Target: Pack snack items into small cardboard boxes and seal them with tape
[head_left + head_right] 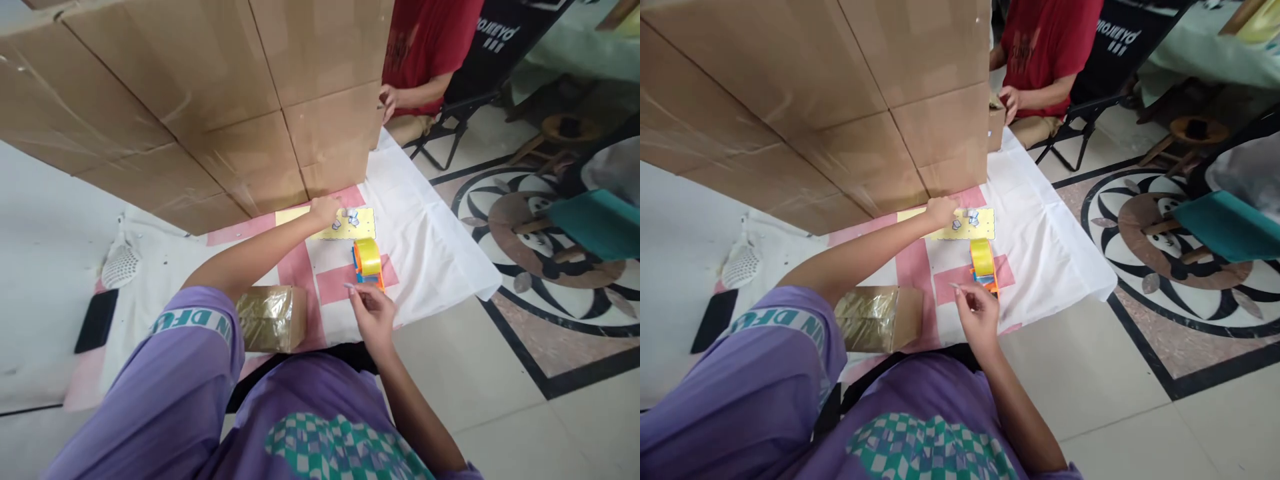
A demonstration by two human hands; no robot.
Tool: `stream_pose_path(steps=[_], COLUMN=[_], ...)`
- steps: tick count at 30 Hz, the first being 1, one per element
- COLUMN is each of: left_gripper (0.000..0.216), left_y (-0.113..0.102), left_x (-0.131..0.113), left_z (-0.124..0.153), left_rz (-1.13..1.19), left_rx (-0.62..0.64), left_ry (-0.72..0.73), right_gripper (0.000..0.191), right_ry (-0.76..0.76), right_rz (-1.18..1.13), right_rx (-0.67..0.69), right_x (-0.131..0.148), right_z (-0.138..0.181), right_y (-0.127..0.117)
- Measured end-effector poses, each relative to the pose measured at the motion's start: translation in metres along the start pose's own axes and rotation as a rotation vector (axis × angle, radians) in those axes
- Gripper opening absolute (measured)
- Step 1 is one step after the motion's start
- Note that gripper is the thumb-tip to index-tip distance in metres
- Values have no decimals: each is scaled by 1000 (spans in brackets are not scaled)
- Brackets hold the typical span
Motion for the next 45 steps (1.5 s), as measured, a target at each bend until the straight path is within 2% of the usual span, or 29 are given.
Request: stream_pose_path(steps=[5,8,10,11,14,17,20,23,25,29,34,40,45], left_gripper=[31,27,26,27,32,40,53,62,63,56,53,52,53], left_y=[-8,-23,-35,-41,-52,-48,-30,-5,6,10,6,6,7], left_x=[17,38,60,77,139,179,196,199,195,182,178,178,177], left_z=[16,46,81,102,178,257,319,357,367,365,363,364,365], left_rz=[-86,-111,-89,-71,27,80,183,401,451,356,318,294,272], left_rx=[24,64,95,98,85,62,24,-71,-177,-303,-296,-313,-297], left_ry=[-7,41,74,43,-185,-343,-507,-711,-787,-795,-819,-815,-839], right_gripper=[14,20,22,23,25,28,30,33,37,47,53,56,58], right_ry=[-153,-222,-241,-252,-306,-365,-450,-528,-534,-456,-294,-156,-102], right_rz=[28,32,27,23,47,114,166,206,230,230,73,61,65], right_rx=[54,142,202,231,308,336,397,456,513,657,653,687,746], right_x=[-27,-35,-39,-40,-39,-37,-31,-27,-29,-35,-31,-35,-37], right_z=[53,67,70,71,73,74,77,80,82,82,77,77,84], right_y=[40,58,64,66,70,74,81,85,88,91,87,93,96])
Point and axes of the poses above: each hand's wrist, its own z-axis away from the middle knuckle, its own y-axis out of the palm, x = y × z, the point moved 9 cm from there along -z, towards the middle knuckle, and after that the axes turned 2 degrees about -x, right-handed, at the moved point
